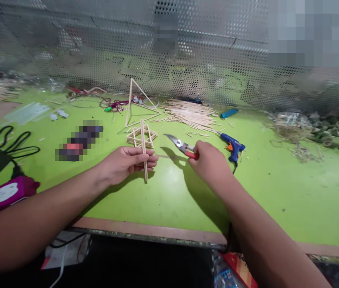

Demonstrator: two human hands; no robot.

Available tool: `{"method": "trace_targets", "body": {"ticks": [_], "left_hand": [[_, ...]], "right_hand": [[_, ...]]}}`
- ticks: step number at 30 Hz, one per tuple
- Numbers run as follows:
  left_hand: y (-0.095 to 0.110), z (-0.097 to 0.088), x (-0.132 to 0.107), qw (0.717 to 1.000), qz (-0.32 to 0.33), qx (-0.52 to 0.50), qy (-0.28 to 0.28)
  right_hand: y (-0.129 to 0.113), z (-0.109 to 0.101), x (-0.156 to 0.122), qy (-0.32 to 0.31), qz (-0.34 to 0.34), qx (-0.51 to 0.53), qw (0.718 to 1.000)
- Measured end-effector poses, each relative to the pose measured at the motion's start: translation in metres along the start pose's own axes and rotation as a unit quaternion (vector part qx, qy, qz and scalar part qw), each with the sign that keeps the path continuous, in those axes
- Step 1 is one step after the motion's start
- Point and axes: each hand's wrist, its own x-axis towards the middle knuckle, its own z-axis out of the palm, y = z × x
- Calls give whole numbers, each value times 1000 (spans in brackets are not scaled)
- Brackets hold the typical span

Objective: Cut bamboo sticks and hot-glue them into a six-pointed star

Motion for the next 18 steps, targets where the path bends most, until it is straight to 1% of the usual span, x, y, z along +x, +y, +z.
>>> {"method": "trace_targets", "body": {"ticks": [3,5,8,10,13,18], "left_hand": [[0,1,0,1000,-12,0,-1],[-1,1,-1,1000,-12,4,-2],[-1,2,-2,1000,-10,14,-9],[-1,1,-3,999,0,30,-13],[0,0,-3,997,25,72,-13],[0,-1,-2,991,58,122,-5]], "right_hand": [[6,-10,-2,90,-18,102,991],[6,-16,-5,110,-65,160,979],[6,-21,-8,88,-160,216,959],[8,-23,-8,70,-207,235,947],[14,-23,-7,57,-247,238,938],[22,-26,-7,63,-291,203,933]]}}
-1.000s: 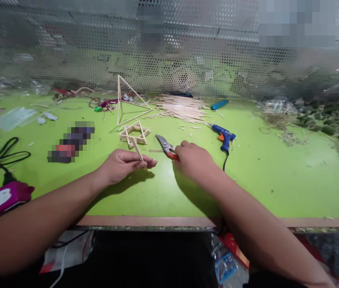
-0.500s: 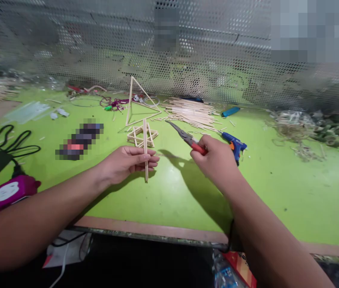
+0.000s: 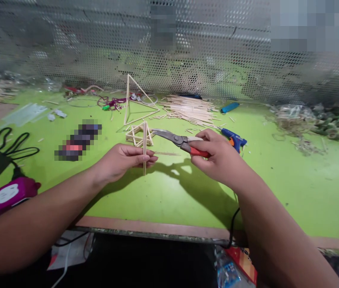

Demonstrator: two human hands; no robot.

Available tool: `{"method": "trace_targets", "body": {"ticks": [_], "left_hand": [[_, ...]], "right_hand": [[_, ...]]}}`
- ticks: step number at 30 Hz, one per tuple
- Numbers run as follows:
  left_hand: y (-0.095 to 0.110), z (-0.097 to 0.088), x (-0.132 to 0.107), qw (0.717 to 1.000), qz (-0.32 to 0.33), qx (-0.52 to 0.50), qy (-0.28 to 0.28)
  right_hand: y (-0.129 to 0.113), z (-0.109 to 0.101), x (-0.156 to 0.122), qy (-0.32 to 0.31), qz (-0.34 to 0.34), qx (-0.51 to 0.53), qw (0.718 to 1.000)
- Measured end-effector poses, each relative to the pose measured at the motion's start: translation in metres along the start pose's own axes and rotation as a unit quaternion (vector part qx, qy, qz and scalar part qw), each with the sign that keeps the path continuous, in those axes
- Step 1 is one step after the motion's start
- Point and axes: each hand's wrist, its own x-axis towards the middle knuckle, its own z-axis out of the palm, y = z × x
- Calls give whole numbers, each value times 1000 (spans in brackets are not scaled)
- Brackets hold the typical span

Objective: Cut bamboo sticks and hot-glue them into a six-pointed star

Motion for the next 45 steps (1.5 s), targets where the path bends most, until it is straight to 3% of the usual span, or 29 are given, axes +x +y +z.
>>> {"method": "trace_targets", "body": {"ticks": [6,13,24,31,37,45], "left_hand": [[0,-1,-2,999,11,43,-14],[-2,-4,-3,999,21,37,2],[0,3,-3,997,64,-8,50],[-5,0,0,994,83,-16,67],[-9,0,2,991,99,-3,94],[-11,3,1,987,95,23,127]], "right_hand": [[-4,-1,-2,-26,-3,1,1000],[-16,-3,1,-52,52,57,996],[-9,6,2,-37,88,127,987],[-11,11,5,-29,85,115,989],[-15,19,2,-10,220,78,972],[-30,30,6,-95,235,29,967]]}}
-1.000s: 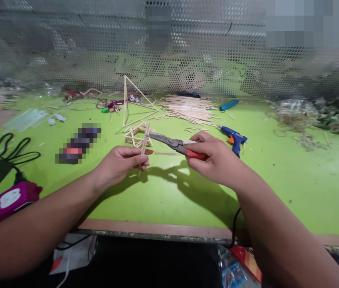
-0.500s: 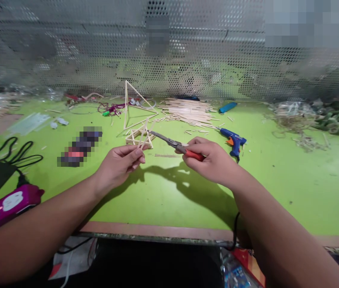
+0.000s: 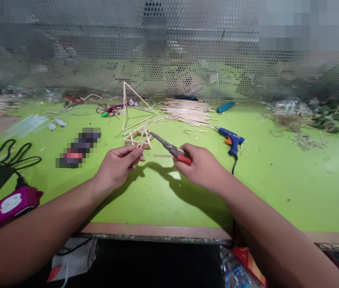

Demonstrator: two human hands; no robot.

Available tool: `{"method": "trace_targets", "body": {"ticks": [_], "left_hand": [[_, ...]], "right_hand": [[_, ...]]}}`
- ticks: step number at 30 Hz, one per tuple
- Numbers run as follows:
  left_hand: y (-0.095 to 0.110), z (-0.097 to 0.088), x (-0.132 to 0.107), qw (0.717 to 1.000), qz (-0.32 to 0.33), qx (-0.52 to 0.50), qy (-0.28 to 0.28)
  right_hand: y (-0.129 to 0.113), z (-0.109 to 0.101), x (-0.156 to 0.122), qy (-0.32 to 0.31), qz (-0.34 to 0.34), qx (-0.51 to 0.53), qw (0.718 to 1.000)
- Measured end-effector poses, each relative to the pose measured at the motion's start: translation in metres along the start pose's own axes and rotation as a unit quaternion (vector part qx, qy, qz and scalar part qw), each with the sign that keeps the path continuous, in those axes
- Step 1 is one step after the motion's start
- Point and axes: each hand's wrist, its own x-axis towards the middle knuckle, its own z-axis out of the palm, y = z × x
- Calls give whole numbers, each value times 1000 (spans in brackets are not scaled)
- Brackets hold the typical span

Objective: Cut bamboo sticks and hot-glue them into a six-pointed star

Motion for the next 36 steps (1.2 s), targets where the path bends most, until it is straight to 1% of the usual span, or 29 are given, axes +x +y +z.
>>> {"method": "trace_targets", "body": {"ticks": [7,13,19,25,32,36], "left_hand": [[2,1,-1,1000,3,2,-1],[1,1,-2,1000,13,18,2],[0,1,-2,999,20,24,7],[1,4,-4,999,24,19,14],[3,6,-5,999,19,27,27],[1,5,-4,999,27,27,24]], "right_hand": [[0,2,-1,12,8,-21,1000],[-4,3,-1,28,30,-30,999],[-6,4,-3,29,43,-42,998],[-11,2,-4,23,76,-72,994],[-10,1,-5,26,70,-87,993],[-11,2,-4,26,71,-86,993]]}}
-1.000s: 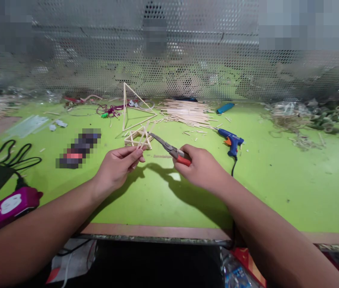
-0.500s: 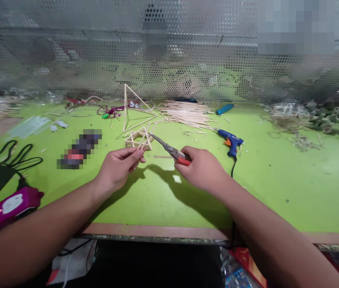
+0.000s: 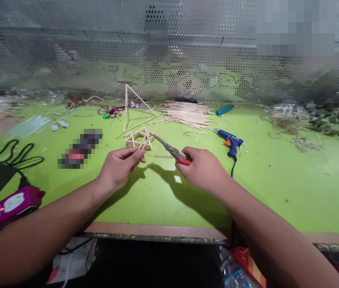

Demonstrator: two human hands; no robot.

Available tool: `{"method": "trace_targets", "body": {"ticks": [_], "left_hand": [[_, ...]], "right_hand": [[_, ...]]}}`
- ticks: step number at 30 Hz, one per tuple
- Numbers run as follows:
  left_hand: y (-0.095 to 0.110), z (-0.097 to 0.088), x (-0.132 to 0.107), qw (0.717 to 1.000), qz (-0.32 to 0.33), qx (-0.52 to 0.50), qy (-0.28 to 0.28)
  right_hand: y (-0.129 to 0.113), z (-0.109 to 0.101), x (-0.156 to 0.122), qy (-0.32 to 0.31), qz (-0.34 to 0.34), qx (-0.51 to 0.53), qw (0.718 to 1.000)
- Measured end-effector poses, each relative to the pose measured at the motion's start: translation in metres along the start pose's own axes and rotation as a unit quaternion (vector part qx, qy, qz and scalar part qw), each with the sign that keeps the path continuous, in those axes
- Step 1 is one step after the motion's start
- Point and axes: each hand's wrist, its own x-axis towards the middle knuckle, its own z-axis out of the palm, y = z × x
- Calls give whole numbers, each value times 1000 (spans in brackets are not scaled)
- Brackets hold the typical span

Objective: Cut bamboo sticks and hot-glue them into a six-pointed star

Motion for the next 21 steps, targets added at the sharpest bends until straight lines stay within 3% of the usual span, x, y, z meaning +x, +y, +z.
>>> {"method": "trace_targets", "body": {"ticks": [21], "left_hand": [[-3,-1,1,1000,14,-23,-16]], "right_hand": [[1,-1,-1,0,10,-7,1000]]}}
